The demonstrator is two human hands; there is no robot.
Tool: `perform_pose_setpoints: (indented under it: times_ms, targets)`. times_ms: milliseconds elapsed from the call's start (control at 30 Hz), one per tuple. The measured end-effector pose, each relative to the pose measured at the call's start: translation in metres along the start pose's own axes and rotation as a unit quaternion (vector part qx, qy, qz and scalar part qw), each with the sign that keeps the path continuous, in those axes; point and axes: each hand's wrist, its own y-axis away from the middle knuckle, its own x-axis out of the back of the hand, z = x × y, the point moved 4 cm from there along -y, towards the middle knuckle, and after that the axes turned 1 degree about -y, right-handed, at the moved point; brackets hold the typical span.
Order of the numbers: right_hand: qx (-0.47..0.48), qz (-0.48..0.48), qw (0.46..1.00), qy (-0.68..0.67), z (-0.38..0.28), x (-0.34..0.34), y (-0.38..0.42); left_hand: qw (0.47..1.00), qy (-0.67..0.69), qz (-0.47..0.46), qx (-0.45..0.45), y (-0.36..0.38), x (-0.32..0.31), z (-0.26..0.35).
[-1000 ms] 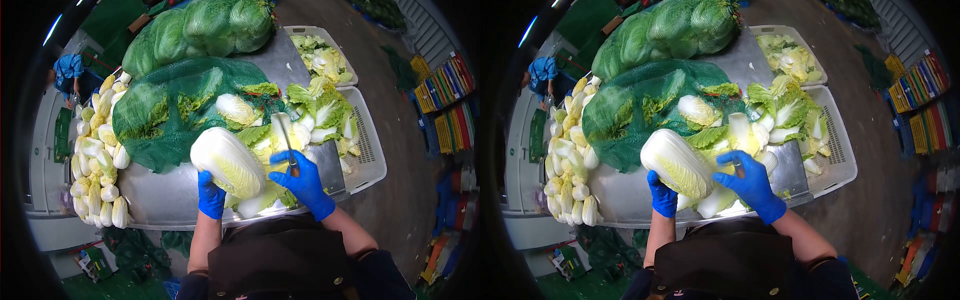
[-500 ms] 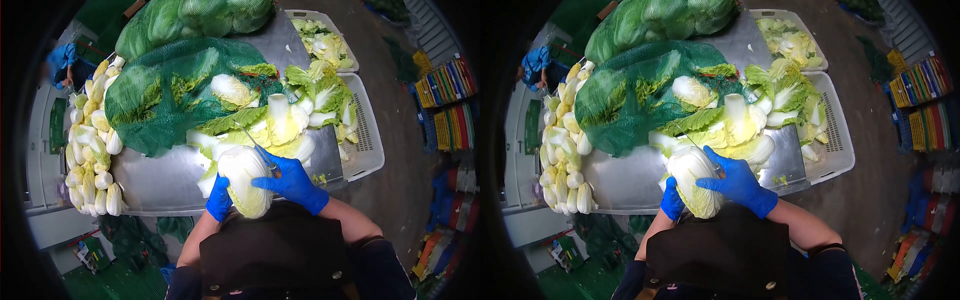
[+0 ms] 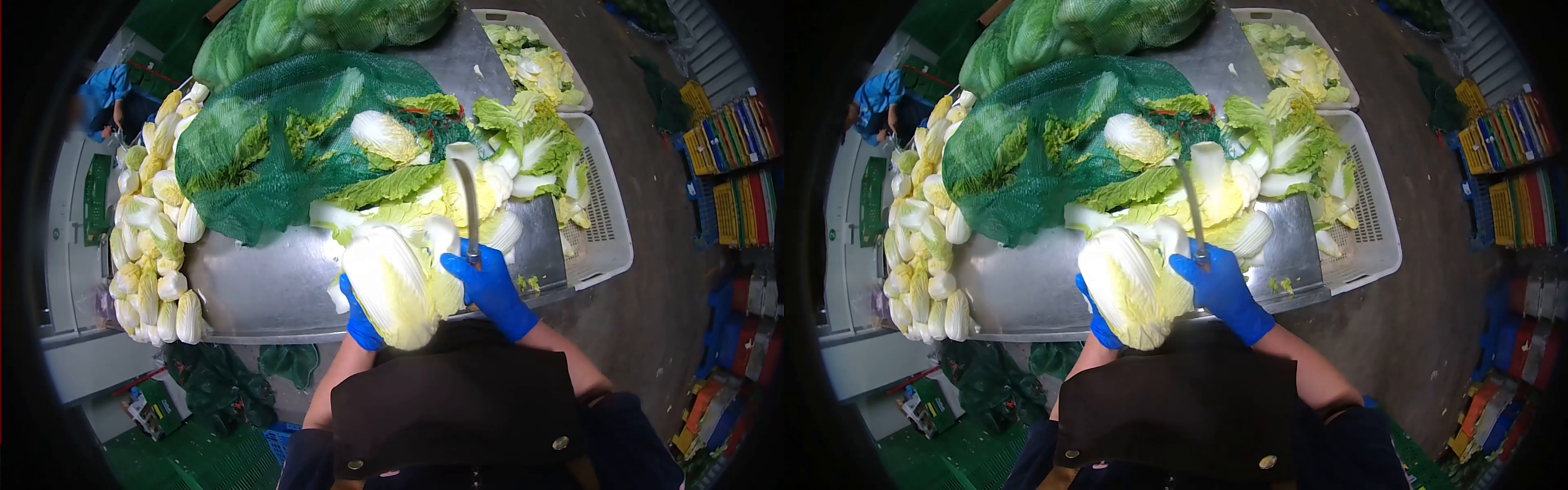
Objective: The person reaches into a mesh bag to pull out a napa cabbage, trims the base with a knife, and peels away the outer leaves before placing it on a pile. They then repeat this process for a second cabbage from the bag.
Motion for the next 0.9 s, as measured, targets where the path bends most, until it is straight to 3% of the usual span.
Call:
perform_pose_setpoints:
  times_ms: [100,167,200,233,300,400,533,600,633,700,767,833,867,900]
  targets:
    - [0.031,0.053,0.996,0.059,-0.015,0.025,-0.001,0.997,-0.018,0.058,-0.051,-0.006,0.011,0.022]
    - [0.035,0.065,0.997,-0.028,-0.021,0.053,-0.015,0.996,-0.022,0.059,-0.069,-0.014,0.004,0.037]
    - [-0.033,0.061,0.903,0.423,-0.037,0.071,-0.020,0.995,-0.037,0.057,-0.067,-0.017,-0.003,0.041]
    - [-0.029,0.060,0.903,0.425,-0.046,0.063,-0.019,0.995,-0.052,0.055,-0.065,-0.020,-0.009,0.044]
    - [0.321,0.021,0.897,0.305,-0.081,0.016,-0.007,0.994,-0.047,0.059,-0.074,-0.025,-0.024,0.043]
    - [0.304,-0.100,0.902,0.290,-0.089,-0.029,0.006,0.992,-0.049,0.059,-0.105,-0.037,-0.043,0.038]
    - [0.258,-0.114,0.928,0.245,-0.067,-0.016,0.007,0.991,-0.035,0.065,-0.109,-0.040,-0.045,0.044]
    - [0.130,-0.226,0.945,0.197,-0.052,0.002,0.014,0.992,-0.021,0.065,-0.106,-0.039,-0.045,0.047]
    - [0.134,-0.231,0.943,0.200,-0.056,0.009,0.013,0.986,-0.046,0.085,-0.138,-0.039,-0.047,0.051]
    - [0.132,-0.054,0.943,0.300,-0.065,0.029,0.012,0.977,-0.072,0.107,-0.169,-0.029,-0.051,0.057]
    - [0.152,-0.061,0.961,0.222,-0.081,0.013,0.016,0.988,0.051,-0.051,-0.137,-0.013,-0.072,0.056]
    - [0.081,-0.092,0.992,0.042,-0.086,-0.005,0.022,0.986,0.055,-0.069,-0.138,-0.001,-0.082,0.055]
    - [0.157,-0.062,0.986,0.019,-0.078,-0.006,0.018,0.986,0.022,-0.065,-0.153,0.002,-0.080,0.053]
    - [0.162,-0.062,0.985,0.019,-0.076,-0.005,0.015,0.984,-0.010,-0.061,-0.168,0.002,-0.078,0.053]
